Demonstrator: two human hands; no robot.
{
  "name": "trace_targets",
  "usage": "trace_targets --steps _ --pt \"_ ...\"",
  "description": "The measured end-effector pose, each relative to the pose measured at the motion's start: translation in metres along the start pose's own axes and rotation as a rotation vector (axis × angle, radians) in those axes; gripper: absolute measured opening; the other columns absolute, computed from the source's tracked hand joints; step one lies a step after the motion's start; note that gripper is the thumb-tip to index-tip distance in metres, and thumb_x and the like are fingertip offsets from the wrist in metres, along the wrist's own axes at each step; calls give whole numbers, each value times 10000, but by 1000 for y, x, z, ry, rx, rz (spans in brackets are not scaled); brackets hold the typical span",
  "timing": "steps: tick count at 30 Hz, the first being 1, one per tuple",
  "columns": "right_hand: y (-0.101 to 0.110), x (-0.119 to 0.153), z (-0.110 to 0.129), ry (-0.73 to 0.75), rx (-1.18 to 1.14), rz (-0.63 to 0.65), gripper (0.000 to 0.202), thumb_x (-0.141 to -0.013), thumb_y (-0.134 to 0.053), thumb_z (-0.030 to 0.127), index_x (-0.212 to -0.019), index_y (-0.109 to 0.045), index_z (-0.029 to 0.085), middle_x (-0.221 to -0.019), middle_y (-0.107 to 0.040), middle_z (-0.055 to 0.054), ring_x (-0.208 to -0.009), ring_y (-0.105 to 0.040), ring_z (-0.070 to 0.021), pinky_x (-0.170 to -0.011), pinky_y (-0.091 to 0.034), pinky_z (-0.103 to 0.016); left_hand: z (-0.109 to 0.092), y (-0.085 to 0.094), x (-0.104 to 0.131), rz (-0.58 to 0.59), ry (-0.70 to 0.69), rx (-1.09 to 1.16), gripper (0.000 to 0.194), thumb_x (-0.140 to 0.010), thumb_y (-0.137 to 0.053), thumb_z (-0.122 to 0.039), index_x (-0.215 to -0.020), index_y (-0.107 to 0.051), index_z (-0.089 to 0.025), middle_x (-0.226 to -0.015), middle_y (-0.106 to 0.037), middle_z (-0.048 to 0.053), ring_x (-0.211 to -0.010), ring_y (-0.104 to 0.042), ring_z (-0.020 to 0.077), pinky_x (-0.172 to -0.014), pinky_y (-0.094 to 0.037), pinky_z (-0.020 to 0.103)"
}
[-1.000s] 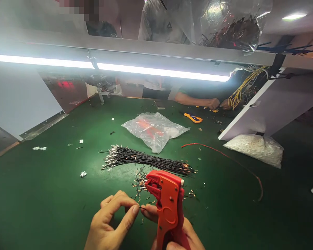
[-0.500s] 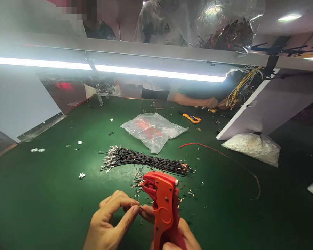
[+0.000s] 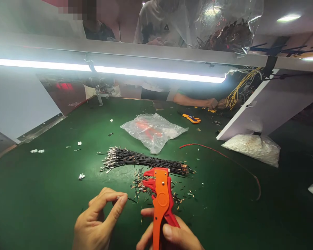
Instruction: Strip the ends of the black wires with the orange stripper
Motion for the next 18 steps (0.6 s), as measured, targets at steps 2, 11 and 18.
trace_targets --steps 2,11,18 --pt "-2 -1 3 33 -56 3 541 -844 -759 452 -1298 -679 168 -896 -784 -85 -736 -699 -152 -676 -461 -252 -5 3 -1 -21 -30 -4 135 -841 -730 -334 -708 -729 -316 -678 -664 -64 -692 -572 165 -872 -401 316" --pt "12 -30 -10 -13 68 19 741 -716 -842 543 -1364 -591 285 -767 -702 7 -675 -639 -191 -663 -480 -327 8 8 -2 -40 191 53 118 -792 -749 -386 -729 -782 -292 -691 -759 -62 -558 -618 118 -598 -488 212" --pt "2 -8 -11 -48 42 85 673 -653 -929 485 -1215 -692 199 -889 -775 -43 -719 -648 -137 -715 -447 -250 14 38 -12 -209 237 43 143 -713 -811 -420 -761 -801 -286 -797 -795 -42 -727 -693 129 -727 -517 176"
Point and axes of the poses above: each hand's wrist, its own x-axis away from the middle knuckle, its own y-axis out of the back of the hand, z = x × y, the point moved 10 cm from there along -x, towards the middle knuckle
